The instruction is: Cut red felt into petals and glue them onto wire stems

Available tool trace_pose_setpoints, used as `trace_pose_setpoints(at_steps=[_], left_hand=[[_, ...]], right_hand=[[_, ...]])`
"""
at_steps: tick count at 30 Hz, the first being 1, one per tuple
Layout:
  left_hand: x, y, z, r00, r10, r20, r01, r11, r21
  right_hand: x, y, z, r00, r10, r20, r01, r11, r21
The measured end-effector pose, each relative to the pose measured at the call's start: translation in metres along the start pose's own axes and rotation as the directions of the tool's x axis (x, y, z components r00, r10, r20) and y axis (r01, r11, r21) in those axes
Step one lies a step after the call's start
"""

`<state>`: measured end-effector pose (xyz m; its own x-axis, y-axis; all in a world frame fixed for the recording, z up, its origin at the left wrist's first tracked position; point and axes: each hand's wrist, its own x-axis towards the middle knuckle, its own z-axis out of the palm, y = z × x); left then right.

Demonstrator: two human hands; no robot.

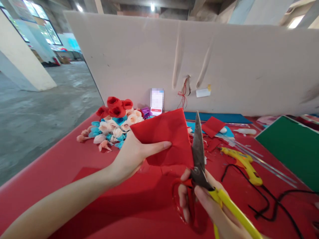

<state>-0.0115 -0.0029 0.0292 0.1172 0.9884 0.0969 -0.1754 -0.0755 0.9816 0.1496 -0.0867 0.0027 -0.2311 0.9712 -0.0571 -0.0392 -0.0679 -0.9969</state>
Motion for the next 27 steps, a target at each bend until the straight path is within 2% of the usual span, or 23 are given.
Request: trace_pose_setpoints(at_steps=[2,6,11,15,17,19,23,25,27], left_hand=[[-0.001,0.0,0.0,0.999,0.03,0.037,-0.03,1.0,0.003],[-0.004,0.0,-0.001,0.997,0.046,0.068,-0.046,0.999,0.001],[-0.004,0.0,-0.001,0.997,0.05,0.061,-0.051,0.999,0.007],[-0.004,0.0,-0.001,0.998,0.042,0.045,-0.042,0.999,-0.016],[-0.004,0.001,0.0,0.999,0.027,0.046,-0.026,0.999,-0.029],[-0.004,0.002,0.0,0.998,0.021,0.055,-0.019,0.999,-0.04],[-0.002,0.006,-0.001,0.997,0.007,0.078,-0.003,0.999,-0.053],[0.0,0.009,-0.002,0.997,0.0,0.08,0.003,0.999,-0.046],[0.001,0.01,-0.003,0.996,-0.017,0.084,0.019,1.0,-0.025]], right_hand=[[-0.001,-0.001,-0.002,0.999,0.002,0.035,-0.001,0.999,-0.036],[-0.003,-0.003,-0.002,0.999,0.04,-0.003,-0.04,0.995,-0.096],[-0.008,0.0,0.005,0.99,0.111,-0.085,-0.114,0.993,-0.032],[-0.009,0.003,0.008,0.986,0.108,-0.124,-0.109,0.994,0.002],[-0.007,0.005,0.006,0.993,0.094,-0.075,-0.089,0.994,0.056],[-0.004,0.007,0.002,0.997,0.066,0.047,-0.073,0.986,0.151],[0.003,0.016,-0.01,0.957,-0.012,0.291,-0.077,0.953,0.292],[0.006,0.018,-0.013,0.937,-0.033,0.347,-0.09,0.939,0.333],[0.008,0.016,-0.014,0.935,0.021,0.353,-0.159,0.916,0.369]])
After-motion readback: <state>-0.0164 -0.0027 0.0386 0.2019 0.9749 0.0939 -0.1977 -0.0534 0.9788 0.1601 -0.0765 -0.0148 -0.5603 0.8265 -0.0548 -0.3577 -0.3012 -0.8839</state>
